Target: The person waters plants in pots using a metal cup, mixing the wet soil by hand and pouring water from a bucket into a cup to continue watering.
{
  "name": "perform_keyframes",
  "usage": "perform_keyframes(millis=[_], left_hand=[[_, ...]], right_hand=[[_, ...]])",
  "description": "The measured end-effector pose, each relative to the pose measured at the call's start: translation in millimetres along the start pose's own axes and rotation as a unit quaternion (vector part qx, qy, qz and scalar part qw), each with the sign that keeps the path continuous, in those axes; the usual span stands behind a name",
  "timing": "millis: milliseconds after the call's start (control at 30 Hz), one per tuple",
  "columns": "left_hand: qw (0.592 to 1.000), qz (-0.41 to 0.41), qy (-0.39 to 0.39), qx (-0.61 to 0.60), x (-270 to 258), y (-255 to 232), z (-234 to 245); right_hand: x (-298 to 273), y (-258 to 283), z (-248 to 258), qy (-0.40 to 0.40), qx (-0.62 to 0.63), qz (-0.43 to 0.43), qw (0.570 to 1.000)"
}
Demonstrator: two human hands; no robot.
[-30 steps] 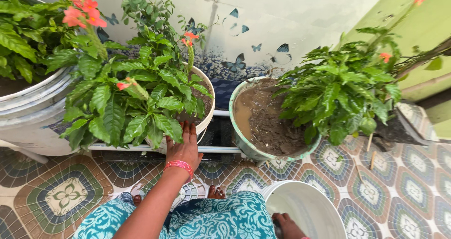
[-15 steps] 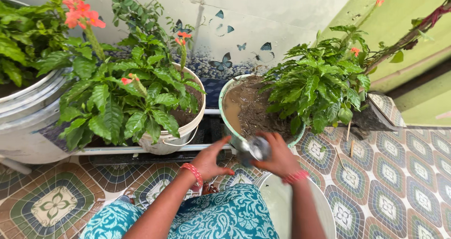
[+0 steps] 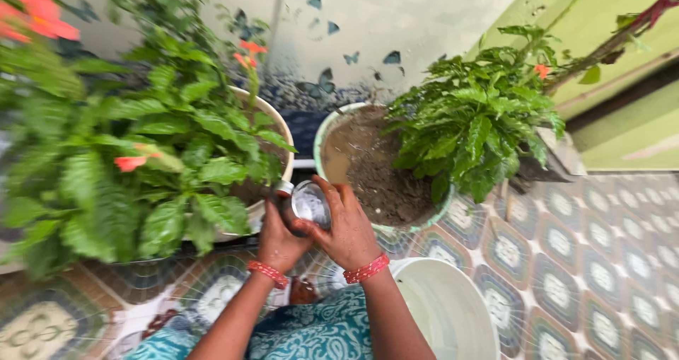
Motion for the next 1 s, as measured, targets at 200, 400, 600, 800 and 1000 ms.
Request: perform_keyframes(millis=[200,400,600,800,1000], left_hand=[[0.995,-0.09,-0.021,-0.045,8,-15,-12],[0.997,-0.043,-0.02,-0.062,19,-5,-30],[0.998,0.005,-0.006,-0.07,24,8,-35],[0.998,-0.038,-0.024,-0.047,22,10,-36],[0.998,-0.008,-0.023,-0.056,17,12,-31]], right_hand=[[23,-120,-71,0.096,0.215,-0.181,0.955],[121,-284,-203,0.088,-0.11,-0.067,0.988],[169,-340,-245,0.043,-0.377,0.05,0.924],[173,-356,-248,0.126,-0.377,0.005,0.918],[180,-349,-244,0.149,-0.397,-0.013,0.905]])
Point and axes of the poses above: each hand's wrist, its own x-axis towards the middle knuckle, its own z-axis out of the back of the hand, y = z × x, the point moved 2 cm from there along x, towards the middle knuckle, and after that the axes turned 15 degrees about -x, right-handed, at the moved point
